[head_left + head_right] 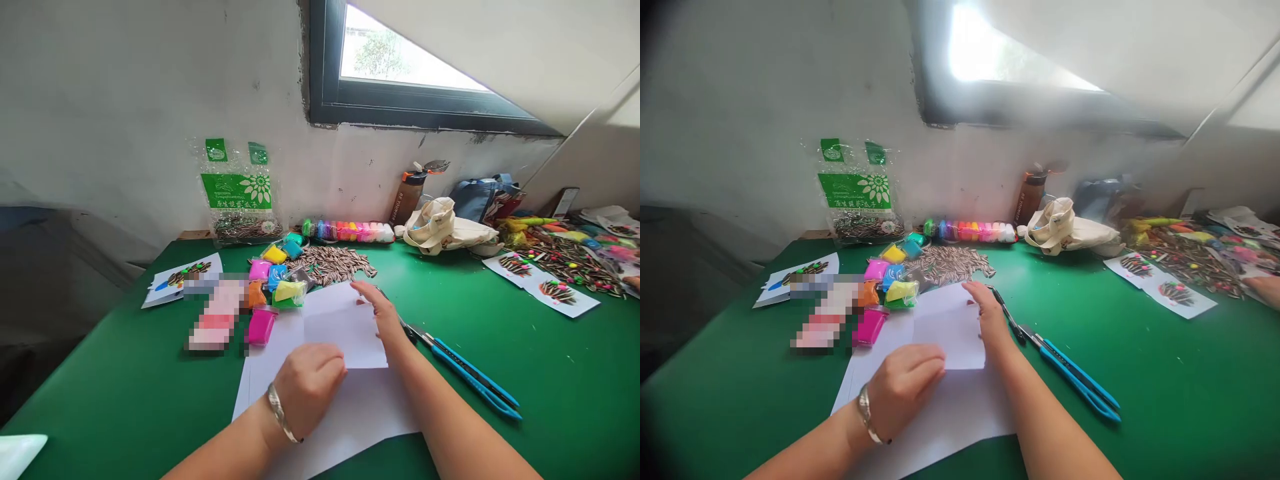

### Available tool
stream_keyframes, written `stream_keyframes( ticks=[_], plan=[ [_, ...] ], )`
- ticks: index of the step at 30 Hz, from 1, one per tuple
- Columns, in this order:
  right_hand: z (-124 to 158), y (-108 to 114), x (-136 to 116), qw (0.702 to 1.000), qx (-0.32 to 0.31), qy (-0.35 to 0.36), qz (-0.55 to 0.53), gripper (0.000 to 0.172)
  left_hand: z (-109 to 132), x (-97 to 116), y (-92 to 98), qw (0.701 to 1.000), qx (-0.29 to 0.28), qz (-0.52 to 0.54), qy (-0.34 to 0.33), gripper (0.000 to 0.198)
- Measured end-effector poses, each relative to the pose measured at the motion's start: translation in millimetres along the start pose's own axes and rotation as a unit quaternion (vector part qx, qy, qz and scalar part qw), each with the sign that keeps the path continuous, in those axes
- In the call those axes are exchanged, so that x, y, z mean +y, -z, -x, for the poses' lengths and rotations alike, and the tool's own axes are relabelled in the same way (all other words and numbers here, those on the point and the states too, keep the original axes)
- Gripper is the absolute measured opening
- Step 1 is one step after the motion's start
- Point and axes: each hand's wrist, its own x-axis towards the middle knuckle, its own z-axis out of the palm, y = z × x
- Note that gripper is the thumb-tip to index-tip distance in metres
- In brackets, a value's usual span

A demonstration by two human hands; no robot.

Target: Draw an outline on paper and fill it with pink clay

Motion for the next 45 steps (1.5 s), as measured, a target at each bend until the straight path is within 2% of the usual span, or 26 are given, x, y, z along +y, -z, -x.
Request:
stream_keyframes(
  ticks=[2,4,7,9,11,15,19,21,24,28,32,35,38,40,42,45],
  plan=[
    [-2.4,8.4,0.3,1.0,0.029,-0.005,-0.009,0.034,2.8,5.9,-10.5,0.998,-0.061,-0.008,-0.025,0.023],
    [-3.5,17.8,-2.1,0.998,0.043,-0.042,-0.023,0.033,5.4,9.2,-16.7,0.995,-0.087,-0.017,-0.04,0.021],
    [-1.0,26.7,-9.0,0.996,0.0,-0.086,-0.005,0.036,7.6,10.6,-18.9,0.993,-0.101,-0.037,-0.044,0.019],
    [2.7,26.4,-13.6,0.995,-0.053,-0.058,0.056,0.031,8.2,11.3,-18.3,0.992,-0.104,-0.053,-0.04,0.02],
    [6.7,22.3,-16.5,0.988,-0.088,0.0,0.125,0.025,8.8,13.3,-17.9,0.992,-0.105,-0.06,-0.04,0.021],
    [10.0,13.2,-16.4,0.969,-0.117,0.097,0.193,0.038,10.2,21.7,-18.9,0.991,-0.107,-0.06,-0.047,0.024],
    [3.5,4.3,-15.3,0.949,-0.165,0.138,0.23,0.039,9.9,28.1,-19.4,0.991,-0.108,-0.057,-0.053,0.024],
    [-1.2,-2.4,-17.0,0.943,-0.162,0.122,0.262,0.03,9.5,28.7,-19.3,0.991,-0.105,-0.06,-0.052,0.025],
    [-6.2,-13.5,-20.9,0.939,-0.121,0.079,0.313,0.015,10.3,27.6,-20.3,0.991,-0.102,-0.067,-0.052,0.023],
    [-7.3,-17.6,-22.9,0.947,-0.083,0.058,0.305,0.015,13.9,27.2,-23.8,0.99,-0.11,-0.072,-0.049,0.018],
    [-5.3,7.1,-19.3,0.969,-0.046,0.034,0.239,0.028,14.6,27.8,-23.6,0.99,-0.098,-0.094,-0.046,0.019],
    [-2.9,37.1,-14.1,0.956,-0.022,-0.031,0.29,0.032,12.6,25.7,-21.4,0.989,-0.067,-0.128,-0.02,0.021],
    [-0.5,56.8,-7.4,0.922,-0.054,-0.132,0.361,0.039,11.0,22.2,-20.9,0.988,-0.06,-0.144,0.002,0.022],
    [0.5,59.4,-2.3,0.902,-0.099,-0.168,0.386,0.041,10.7,20.9,-22.0,0.987,-0.077,-0.14,0.007,0.019],
    [0.7,56.4,3.1,0.893,-0.137,-0.169,0.394,0.041,10.8,20.7,-23.5,0.986,-0.101,-0.129,0.012,0.016],
    [-0.4,51.5,8.6,0.901,-0.152,-0.15,0.379,0.049,10.5,20.0,-22.9,0.986,-0.129,-0.102,0.017,0.015]
  ],
)
